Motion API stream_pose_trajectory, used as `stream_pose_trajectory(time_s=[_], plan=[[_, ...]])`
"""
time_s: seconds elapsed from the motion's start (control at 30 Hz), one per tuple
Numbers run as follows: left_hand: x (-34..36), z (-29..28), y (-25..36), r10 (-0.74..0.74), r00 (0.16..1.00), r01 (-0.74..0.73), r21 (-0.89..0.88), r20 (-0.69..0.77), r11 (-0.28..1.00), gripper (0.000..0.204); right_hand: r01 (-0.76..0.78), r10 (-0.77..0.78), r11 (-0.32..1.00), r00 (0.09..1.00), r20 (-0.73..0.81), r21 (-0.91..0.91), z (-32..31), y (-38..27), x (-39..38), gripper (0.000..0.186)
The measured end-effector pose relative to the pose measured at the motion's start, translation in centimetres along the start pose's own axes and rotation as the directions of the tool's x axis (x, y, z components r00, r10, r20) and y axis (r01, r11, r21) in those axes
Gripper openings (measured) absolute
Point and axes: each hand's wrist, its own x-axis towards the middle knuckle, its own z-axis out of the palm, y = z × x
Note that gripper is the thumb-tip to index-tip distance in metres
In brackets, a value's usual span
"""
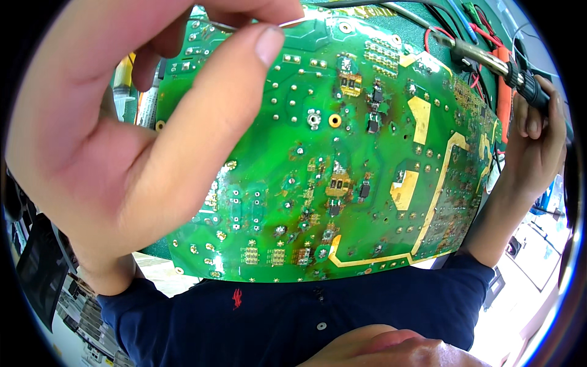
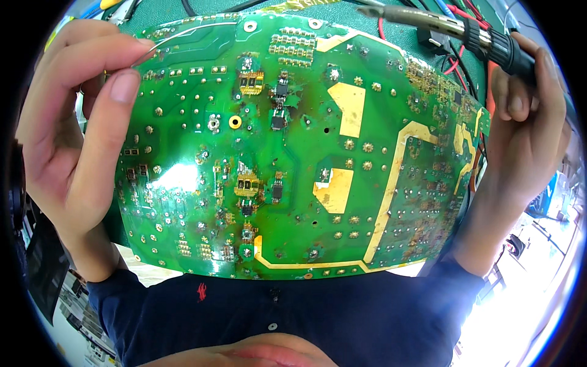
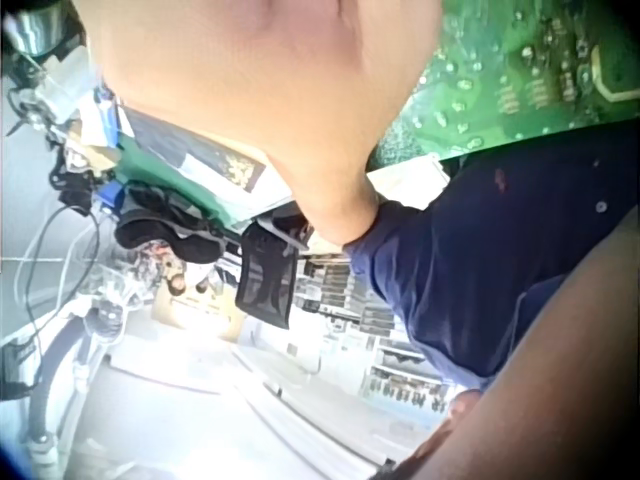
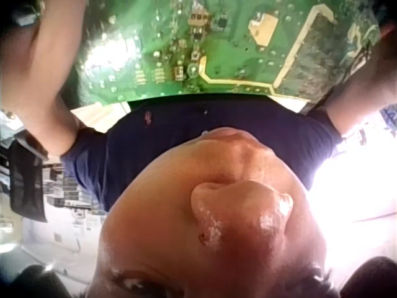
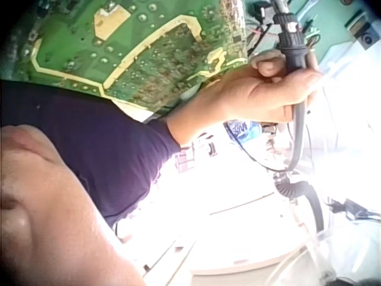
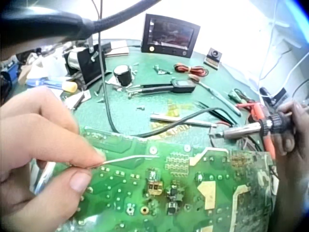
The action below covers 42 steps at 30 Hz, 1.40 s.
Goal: The person uses a soldering iron and solder wire to solder components onto a large green circuit board.
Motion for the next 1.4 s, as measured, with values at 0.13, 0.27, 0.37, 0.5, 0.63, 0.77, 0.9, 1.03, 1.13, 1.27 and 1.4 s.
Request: stream_pose_trajectory(time_s=[0.13, 0.27, 0.37, 0.5, 0.63, 0.77, 0.9, 1.03, 1.13, 1.27, 1.4], plan=[[-0.1, -0.8, 0.5, -0.016, 1.000, 0.016, 0.043, -0.014, 0.999, 0.013, 0.333, -0.343, 0.851, 0.938, 0.049, -0.407, 1.8, -1.0, -0.6, 0.024], [0.0, -0.3, 0.3, -0.010, 0.999, 0.011, 0.026, -0.040, 1.000, 0.013, 0.535, -0.470, 0.711, 0.844, 0.258, -0.457, 2.1, -1.2, -0.9, 0.017], [0.1, 0.3, 0.1, -0.019, 1.000, 0.020, 0.017, -0.021, 1.000, 0.014, 0.548, -0.450, 0.678, 0.836, 0.313, -0.490, 1.6, -1.2, -1.2, 0.016], [0.5, -0.5, 0.6, -0.050, 0.998, 0.047, 0.072, 0.038, 0.996, 0.014, 0.589, -0.499, 0.602, 0.805, 0.322, -0.539, 2.2, -1.6, -1.2, 0.018], [0.2, -0.7, 0.5, -0.109, 0.992, 0.105, 0.078, 0.056, 0.991, 0.014, 0.568, -0.477, 0.629, 0.821, 0.314, -0.530, 2.0, -1.8, -1.7, 0.017], [-0.2, 0.5, -0.3, -0.046, 0.992, 0.046, -0.004, -0.120, 0.999, 0.014, 0.500, -0.358, 0.697, 0.863, 0.355, -0.514, 1.9, -2.0, -1.8, 0.016], [-1.0, -0.4, -1.8, 0.023, 0.997, -0.021, 0.016, -0.080, 1.000, 0.014, 0.464, -0.399, 0.710, 0.885, 0.241, -0.530, 2.7, -2.0, -2.1, 0.016], [-1.7, -0.5, -2.4, 0.009, 0.998, -0.008, 0.019, -0.070, 1.000, 0.014, 0.510, -0.459, 0.628, 0.853, 0.249, -0.588, 3.8, -1.5, -2.1, 0.017], [-1.3, -0.7, -2.1, 0.022, 0.995, -0.022, 0.005, -0.097, 1.000, 0.014, 0.516, -0.432, 0.621, 0.853, 0.291, -0.590, 3.1, -2.3, -2.1, 0.016], [-1.1, -0.8, -1.9, 0.011, 0.994, -0.012, -0.014, -0.108, 1.000, 0.013, 0.509, -0.427, 0.610, 0.857, 0.289, -0.608, 3.6, -3.8, -2.9, 0.015], [-2.8, -1.8, -1.9, -0.015, 0.993, 0.014, -0.009, -0.120, 1.000, 0.013, 0.465, -0.479, 0.738, 0.871, 0.106, -0.489, 3.8, -3.7, -3.6, 0.019]])
